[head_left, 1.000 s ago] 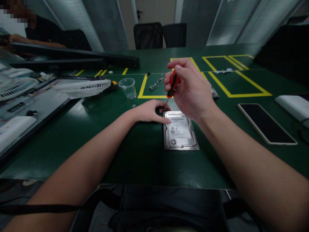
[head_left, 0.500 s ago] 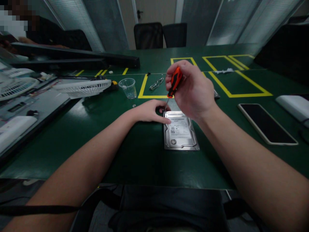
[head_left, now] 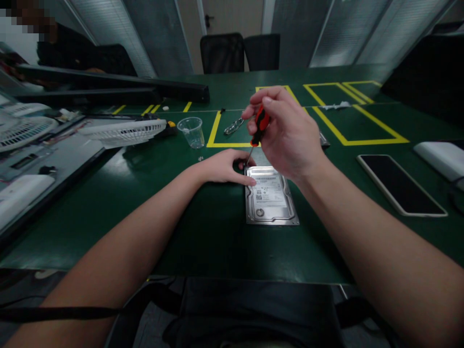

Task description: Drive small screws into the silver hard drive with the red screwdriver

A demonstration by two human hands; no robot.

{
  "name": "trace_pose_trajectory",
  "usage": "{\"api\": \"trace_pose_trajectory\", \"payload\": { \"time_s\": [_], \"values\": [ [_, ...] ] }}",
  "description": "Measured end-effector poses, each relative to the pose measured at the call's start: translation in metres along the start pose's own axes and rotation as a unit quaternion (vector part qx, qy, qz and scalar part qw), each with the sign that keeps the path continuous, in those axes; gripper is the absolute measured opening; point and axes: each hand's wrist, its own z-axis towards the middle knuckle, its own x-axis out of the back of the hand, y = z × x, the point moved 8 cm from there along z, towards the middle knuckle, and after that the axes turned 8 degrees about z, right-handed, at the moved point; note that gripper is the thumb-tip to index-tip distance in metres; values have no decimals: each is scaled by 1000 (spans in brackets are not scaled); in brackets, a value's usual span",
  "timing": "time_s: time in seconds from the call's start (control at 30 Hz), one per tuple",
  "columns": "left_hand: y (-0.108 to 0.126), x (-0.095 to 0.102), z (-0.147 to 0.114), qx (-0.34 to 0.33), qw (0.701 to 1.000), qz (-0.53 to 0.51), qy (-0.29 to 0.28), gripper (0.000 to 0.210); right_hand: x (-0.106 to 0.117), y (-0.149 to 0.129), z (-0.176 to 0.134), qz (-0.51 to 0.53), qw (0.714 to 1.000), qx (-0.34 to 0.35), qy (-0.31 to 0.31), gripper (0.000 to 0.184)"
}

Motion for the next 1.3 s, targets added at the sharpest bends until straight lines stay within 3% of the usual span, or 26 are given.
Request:
{"api": "trace_pose_trajectory", "payload": {
  "time_s": [0.27,0.47,0.7,0.93,1.17,1.3],
  "values": [
    [1,0,0,-1,1000,3,1,62,8,6,8,18,1000,14,19,47],
    [1,0,0,7,1000,2,0,64,7,4,7,3,1000,15,16,41],
    [-2,0,0,3,1000,3,2,63,3,2,3,23,1000,7,11,19],
    [0,0,0,0,1000,6,4,65,2,0,4,12,1000,16,5,22],
    [3,0,0,1,1000,2,1,63,8,5,10,28,999,16,8,51],
    [4,1,0,-2,1000,1,3,61,9,5,9,16,1000,2,27,46]
  ]
}}
